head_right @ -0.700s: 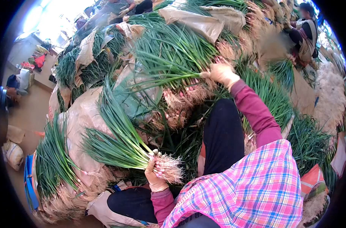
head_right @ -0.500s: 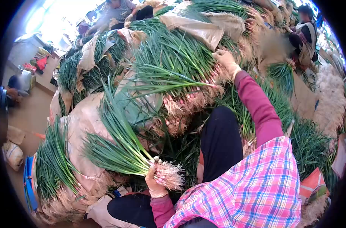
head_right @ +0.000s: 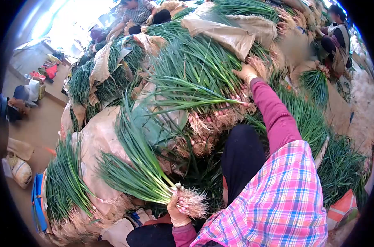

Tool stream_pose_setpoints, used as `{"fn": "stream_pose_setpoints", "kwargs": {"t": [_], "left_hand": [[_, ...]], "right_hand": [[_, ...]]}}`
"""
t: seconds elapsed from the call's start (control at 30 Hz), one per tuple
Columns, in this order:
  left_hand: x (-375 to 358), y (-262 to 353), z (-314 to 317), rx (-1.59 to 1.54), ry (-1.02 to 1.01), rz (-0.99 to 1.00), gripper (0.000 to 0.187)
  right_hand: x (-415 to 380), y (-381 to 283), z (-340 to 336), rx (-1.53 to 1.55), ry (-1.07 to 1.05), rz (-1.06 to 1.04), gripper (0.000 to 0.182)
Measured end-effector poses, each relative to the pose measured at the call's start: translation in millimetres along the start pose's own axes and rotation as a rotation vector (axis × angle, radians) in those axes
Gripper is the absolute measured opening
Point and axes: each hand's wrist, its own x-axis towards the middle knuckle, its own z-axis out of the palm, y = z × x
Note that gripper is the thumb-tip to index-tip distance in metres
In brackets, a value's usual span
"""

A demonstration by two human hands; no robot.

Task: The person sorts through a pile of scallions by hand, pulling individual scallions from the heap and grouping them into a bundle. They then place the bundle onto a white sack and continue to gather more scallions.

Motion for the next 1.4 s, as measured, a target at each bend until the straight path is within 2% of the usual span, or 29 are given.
{"fn": "stream_pose_setpoints", "kwargs": {"t": [0.03, 0.07, 0.13, 0.2, 0.27, 0.33, 0.4, 0.47, 0.5, 0.53, 0.6, 0.67, 0.73, 0.8, 0.87, 0.93, 1.0, 1.03, 1.07, 1.1, 1.13, 1.17, 1.2, 1.23, 1.33, 1.37, 1.4], "left_hand": [[3.0, 0.5, 6.6, -0.072, -0.091, 0.013, 0.039], [-1.1, 1.1, 10.0, -0.066, -0.095, 0.008, 0.039], [-6.3, 4.0, 16.2, -0.052, 0.093, 0.097, 0.04], [-2.3, 3.3, 11.0, -0.081, 0.005, 0.105, 0.039], [-2.0, 2.7, 6.9, -0.124, -0.019, 0.087, 0.036], [-1.0, 7.7, 15.3, -0.106, 0.076, 0.049, 0.036], [3.9, 5.9, 7.1, -0.073, -0.007, 0.12, 0.035], [0.7, 6.7, 4.8, -0.087, -0.012, 0.12, 0.034], [0.6, 3.4, 5.8, -0.107, -0.018, 0.116, 0.033], [1.0, 0.2, 5.8, -0.11, -0.01, 0.11, 0.033], [1.9, -0.6, 4.4, -0.043, 0.106, 0.113, 0.033], [-0.5, -0.8, 1.7, -0.038, 0.111, 0.119, 0.033], [-9.5, 3.1, 10.4, 0.044, 0.137, 0.225, 0.033], [-20.3, 12.6, 18.9, -0.024, 0.009, 0.246, 0.036], [-26.3, 13.4, 12.5, -0.147, 0.008, 0.219, 0.039], [-32.8, 23.5, 13.5, -0.106, 0.076, 0.228, 0.039], [-28.1, 27.6, 2.7, -0.088, 0.082, 0.193, 0.039], [-27.9, 27.6, -2.6, -0.086, 0.08, 0.187, 0.04], [-23.4, 26.9, -5.4, -0.083, 0.068, 0.188, 0.041], [-17.9, 24.8, -5.8, -0.106, 0.088, 0.174, 0.04], [-13.9, 18.6, -5.8, -0.122, 0.139, 0.182, 0.038], [-11.0, 14.3, -12.2, -0.149, 0.092, 0.159, 0.038], [-9.5, 12.1, -16.8, -0.172, 0.043, 0.136, 0.038], [-11.3, 11.2, -12.8, -0.086, 0.073, 0.159, 0.039], [-11.1, 6.5, -10.1, -0.102, 0.026, 0.129, 0.038], [-14.1, 6.5, -8.8, -0.225, -0.056, 0.068, 0.038], [-17.5, 5.5, 3.6, -0.208, -0.025, 0.151, 0.036]], "right_hand": [[-2.5, 1.3, 16.0, -0.001, 0.183, 0.007, 0.081], [2.1, 7.4, 19.3, 0.0, 0.185, 0.017, 0.081], [14.9, -4.3, 9.1, 0.05, -0.034, 0.123, 0.077], [23.8, -17.8, -3.7, 0.048, -0.309, 0.076, 0.07], [-19.0, -65.2, -17.9, -0.065, -0.161, 0.051, 0.067], [-24.6, -85.8, 2.2, -0.128, -0.082, 0.028, 0.064], [-12.3, -75.8, 11.5, 0.124, -0.079, 0.069, 0.063], [10.4, -55.6, 60.6, 0.88, -0.31, -0.154, 0.063], [-7.4, -73.5, 55.5, 0.845, -0.213, -0.159, 0.062], [-49.6, -115.3, 22.4, 0.619, -0.181, -0.084, 0.06], [-55.3, -138.4, 34.7, 0.382, -0.144, -0.292, 0.059], [-55.6, -160.9, 43.8, 0.28, -0.188, -0.357, 0.057], [-58.9, -176.7, 41.9, 0.278, -0.189, -0.405, 0.067], [-45.7, -187.4, 32.7, 0.18, -0.319, -0.426, 0.079], [-49.0, -189.6, 33.3, -0.034, 0.052, -0.457, 0.076], [-87.6, -204.0, -3.3, -0.222, 0.383, -0.496, 0.07], [-121.5, -195.3, -17.8, -0.031, 0.427, -0.634, 0.061], [-157.3, -188.6, -24.0, 0.241, 0.271, -0.649, 0.046], [-184.1, -179.9, -14.0, 0.452, 0.211, -0.646, 0.03], [-203.5, -166.3, 5.3, 0.564, 0.038, -0.633, 0.022], [-237.4, -163.5, 1.3, 0.471, -0.114, -0.573, 0.021], [-266.3, -158.0, 7.0, 0.442, 0.032, -0.649, 0.018], [-284.6, -151.5, 17.5, 0.413, -0.057, -0.56, 0.024], [-295.1, -150.3, 24.7, 0.31, -0.029, -0.543, 0.028], [-296.8, -167.4, 51.1, 0.094, 0.078, -0.539, 0.035], [-283.8, -167.2, 74.4, 0.068, 0.061, -0.538, 0.028], [-277.3, -179.4, 75.4, 0.046, -0.044, -0.477, 0.026]]}}
